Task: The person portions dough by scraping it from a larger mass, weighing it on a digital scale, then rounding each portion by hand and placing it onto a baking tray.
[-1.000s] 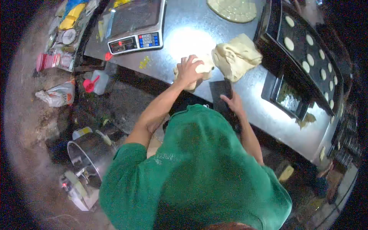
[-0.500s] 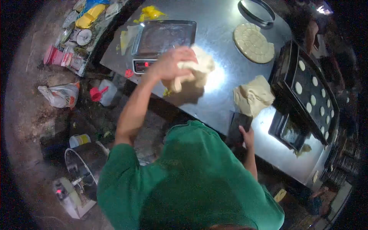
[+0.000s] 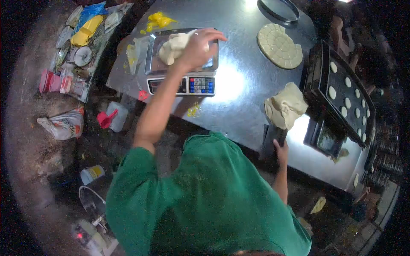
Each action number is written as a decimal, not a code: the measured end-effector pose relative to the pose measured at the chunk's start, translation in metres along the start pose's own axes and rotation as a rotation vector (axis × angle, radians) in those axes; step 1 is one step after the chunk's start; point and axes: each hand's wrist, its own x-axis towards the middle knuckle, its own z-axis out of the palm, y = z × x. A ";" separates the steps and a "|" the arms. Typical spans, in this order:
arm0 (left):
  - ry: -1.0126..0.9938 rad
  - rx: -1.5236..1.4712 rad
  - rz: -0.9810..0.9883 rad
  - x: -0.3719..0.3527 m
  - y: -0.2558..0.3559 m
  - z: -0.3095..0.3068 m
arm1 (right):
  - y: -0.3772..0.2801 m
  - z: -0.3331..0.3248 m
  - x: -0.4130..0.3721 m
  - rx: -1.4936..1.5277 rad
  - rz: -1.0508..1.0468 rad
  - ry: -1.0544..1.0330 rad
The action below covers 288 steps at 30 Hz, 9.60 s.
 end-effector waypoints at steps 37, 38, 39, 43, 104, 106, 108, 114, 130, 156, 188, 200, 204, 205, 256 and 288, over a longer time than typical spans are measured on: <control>-0.326 -0.119 -0.476 -0.026 0.168 0.338 | 0.019 -0.082 -0.045 0.333 -0.099 0.097; -0.154 0.054 -0.407 -0.029 0.156 0.365 | 0.022 -0.091 -0.050 0.326 -0.099 0.146; 0.025 0.225 -0.336 -0.031 0.143 0.393 | 0.024 -0.099 -0.052 0.317 -0.104 0.192; -0.249 0.090 -0.492 -0.009 0.130 0.405 | -0.006 -0.109 -0.049 0.256 -0.079 0.260; 0.013 -0.706 -0.140 -0.020 0.317 0.081 | -0.117 0.017 0.168 0.467 -0.358 0.247; 0.042 -0.783 0.052 -0.003 0.347 0.068 | -0.128 0.017 0.158 0.437 -0.351 0.270; 0.095 -0.878 0.296 0.013 0.373 0.053 | -0.121 0.017 0.161 0.413 -0.379 0.287; 0.071 -1.084 0.637 0.022 0.417 0.038 | -0.108 0.020 0.180 0.446 -0.464 0.283; -0.021 -1.282 0.783 0.027 0.388 0.035 | -0.109 0.022 0.187 0.355 -0.390 0.311; -0.077 -1.426 0.717 0.023 0.348 0.019 | -0.127 0.026 0.181 0.346 -0.360 0.390; 0.054 -1.242 0.670 -0.043 0.390 -0.005 | -0.102 0.023 0.189 0.397 -0.350 0.271; -0.021 -1.310 0.750 -0.037 0.342 -0.024 | -0.112 0.028 0.192 0.333 -0.370 0.413; -0.045 -1.331 0.765 -0.038 0.335 -0.030 | -0.111 0.026 0.191 0.315 -0.351 0.413; -0.054 -1.343 0.769 -0.038 0.334 -0.031 | -0.110 0.028 0.188 0.347 -0.327 0.416; 0.029 -1.370 0.728 -0.006 0.362 0.020 | -0.093 0.020 0.208 0.357 -0.353 0.333; -0.506 -1.208 0.276 0.007 0.335 0.084 | -0.105 0.017 0.178 0.282 -0.296 0.289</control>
